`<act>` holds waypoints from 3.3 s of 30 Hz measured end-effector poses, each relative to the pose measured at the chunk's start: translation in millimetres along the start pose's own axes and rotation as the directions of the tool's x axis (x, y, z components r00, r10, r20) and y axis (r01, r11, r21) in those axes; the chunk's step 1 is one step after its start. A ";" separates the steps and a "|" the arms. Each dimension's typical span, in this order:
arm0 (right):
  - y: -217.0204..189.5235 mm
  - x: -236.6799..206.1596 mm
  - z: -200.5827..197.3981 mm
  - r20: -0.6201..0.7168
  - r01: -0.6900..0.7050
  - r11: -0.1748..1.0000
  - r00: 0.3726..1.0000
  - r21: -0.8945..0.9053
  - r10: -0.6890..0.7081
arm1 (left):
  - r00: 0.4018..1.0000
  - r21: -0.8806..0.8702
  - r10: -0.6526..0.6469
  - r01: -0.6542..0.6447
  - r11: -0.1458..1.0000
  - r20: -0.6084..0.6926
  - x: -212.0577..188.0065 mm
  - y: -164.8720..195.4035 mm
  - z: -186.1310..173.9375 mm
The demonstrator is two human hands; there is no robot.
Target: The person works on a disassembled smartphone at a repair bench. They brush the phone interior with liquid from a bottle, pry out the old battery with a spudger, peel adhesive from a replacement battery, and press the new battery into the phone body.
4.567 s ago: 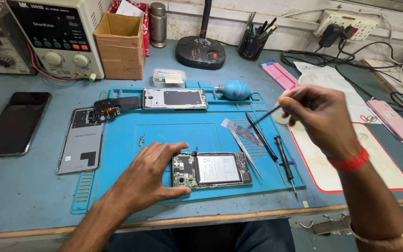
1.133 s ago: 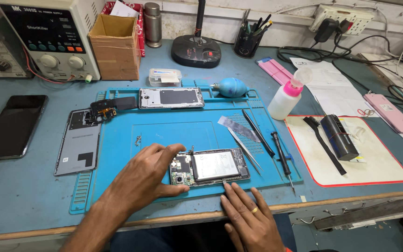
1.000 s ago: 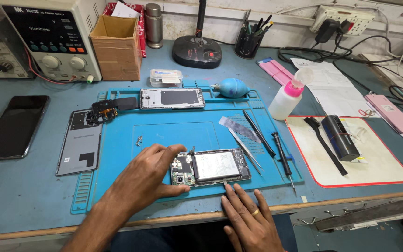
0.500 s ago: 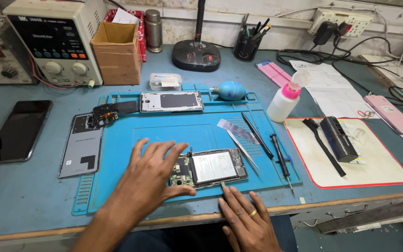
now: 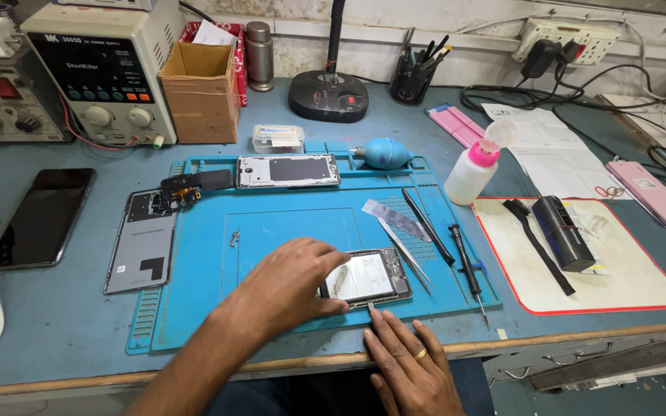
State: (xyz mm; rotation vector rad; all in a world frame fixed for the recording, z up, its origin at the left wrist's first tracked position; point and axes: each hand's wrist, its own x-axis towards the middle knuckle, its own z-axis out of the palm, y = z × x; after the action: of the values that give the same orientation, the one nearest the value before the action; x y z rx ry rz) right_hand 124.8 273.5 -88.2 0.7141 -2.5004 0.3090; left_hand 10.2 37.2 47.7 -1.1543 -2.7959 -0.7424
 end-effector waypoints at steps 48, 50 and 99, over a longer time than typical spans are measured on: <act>1.1 0.7 12.0 -0.105 0.002 0.999 0.994 -0.043 -0.006 | 0.987 0.194 0.148 -0.159 0.968 0.068 9.5 -7.6 5.9; 1.8 -0.9 14.4 -0.105 -0.005 0.999 0.994 -0.041 0.001 | 0.982 0.233 0.172 -0.185 0.955 0.075 8.9 -7.9 7.8; -13.4 19.1 -28.0 -0.017 0.040 0.996 0.999 0.078 -0.039 | 0.962 0.415 0.272 -0.256 0.873 0.023 8.4 -6.9 25.1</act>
State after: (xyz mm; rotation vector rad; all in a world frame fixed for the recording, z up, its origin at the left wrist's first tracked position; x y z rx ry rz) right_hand 129.9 263.9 -53.5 0.7879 -2.4676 0.3990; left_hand 3.3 49.5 24.3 -1.3686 -2.5072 -0.1303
